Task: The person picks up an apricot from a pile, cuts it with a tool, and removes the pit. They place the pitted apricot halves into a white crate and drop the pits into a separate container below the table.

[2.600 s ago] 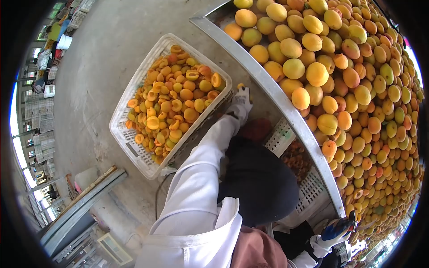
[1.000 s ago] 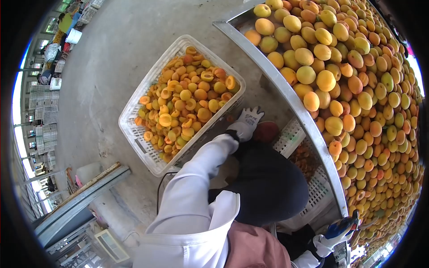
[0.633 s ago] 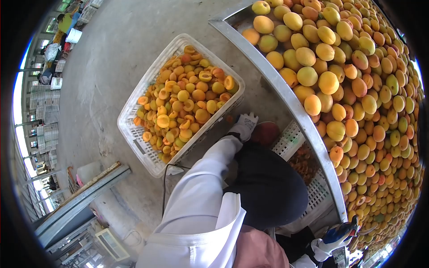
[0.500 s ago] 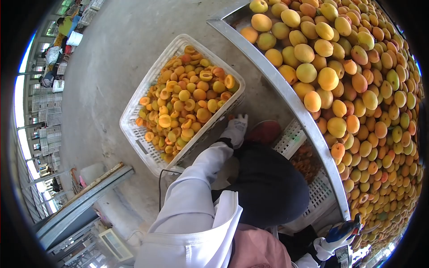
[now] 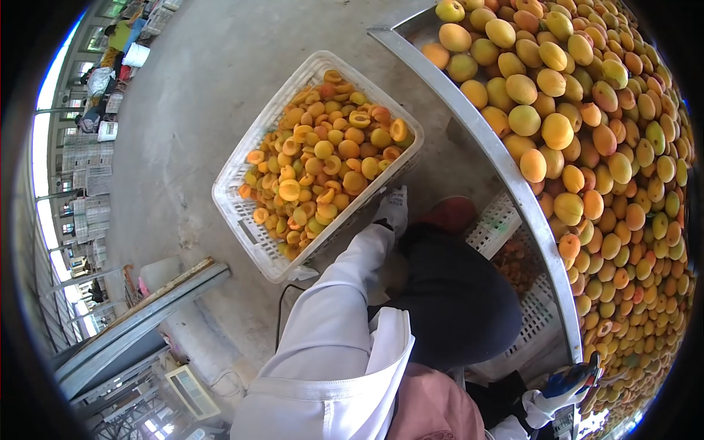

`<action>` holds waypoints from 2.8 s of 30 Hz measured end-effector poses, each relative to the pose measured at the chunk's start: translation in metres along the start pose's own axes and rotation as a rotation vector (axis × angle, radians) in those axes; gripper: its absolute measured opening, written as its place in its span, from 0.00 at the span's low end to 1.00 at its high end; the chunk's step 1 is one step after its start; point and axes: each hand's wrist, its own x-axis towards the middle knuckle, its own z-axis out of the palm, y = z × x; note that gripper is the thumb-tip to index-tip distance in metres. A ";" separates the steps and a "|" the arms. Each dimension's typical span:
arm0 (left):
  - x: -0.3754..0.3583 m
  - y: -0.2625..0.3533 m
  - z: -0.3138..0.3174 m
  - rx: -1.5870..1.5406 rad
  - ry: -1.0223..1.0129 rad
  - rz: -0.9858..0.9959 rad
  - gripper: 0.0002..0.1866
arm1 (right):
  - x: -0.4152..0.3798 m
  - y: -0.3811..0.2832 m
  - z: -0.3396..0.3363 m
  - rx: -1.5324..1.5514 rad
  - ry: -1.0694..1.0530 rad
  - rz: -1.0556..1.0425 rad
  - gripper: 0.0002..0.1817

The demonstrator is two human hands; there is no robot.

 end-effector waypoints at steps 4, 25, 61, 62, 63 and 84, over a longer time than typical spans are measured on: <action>-0.014 0.034 -0.045 -0.053 -0.238 -0.073 0.33 | 0.005 0.001 -0.004 0.035 -0.053 0.057 0.25; -0.159 -0.065 -0.036 -0.017 -0.306 0.058 0.32 | -0.001 -0.016 0.014 0.012 -0.092 0.018 0.25; 0.014 0.025 -0.295 0.479 0.329 -0.094 0.28 | -0.007 -0.042 0.026 -0.055 -0.031 0.143 0.18; 0.026 0.026 -0.290 0.541 0.287 -0.136 0.29 | -0.007 -0.047 0.028 -0.079 -0.018 0.195 0.17; 0.028 0.030 -0.289 0.529 0.219 -0.148 0.29 | -0.004 -0.042 0.027 -0.055 -0.002 0.193 0.18; -0.092 0.115 -0.326 -1.437 0.153 0.417 0.14 | -0.019 -0.091 0.006 0.332 -0.284 0.189 0.17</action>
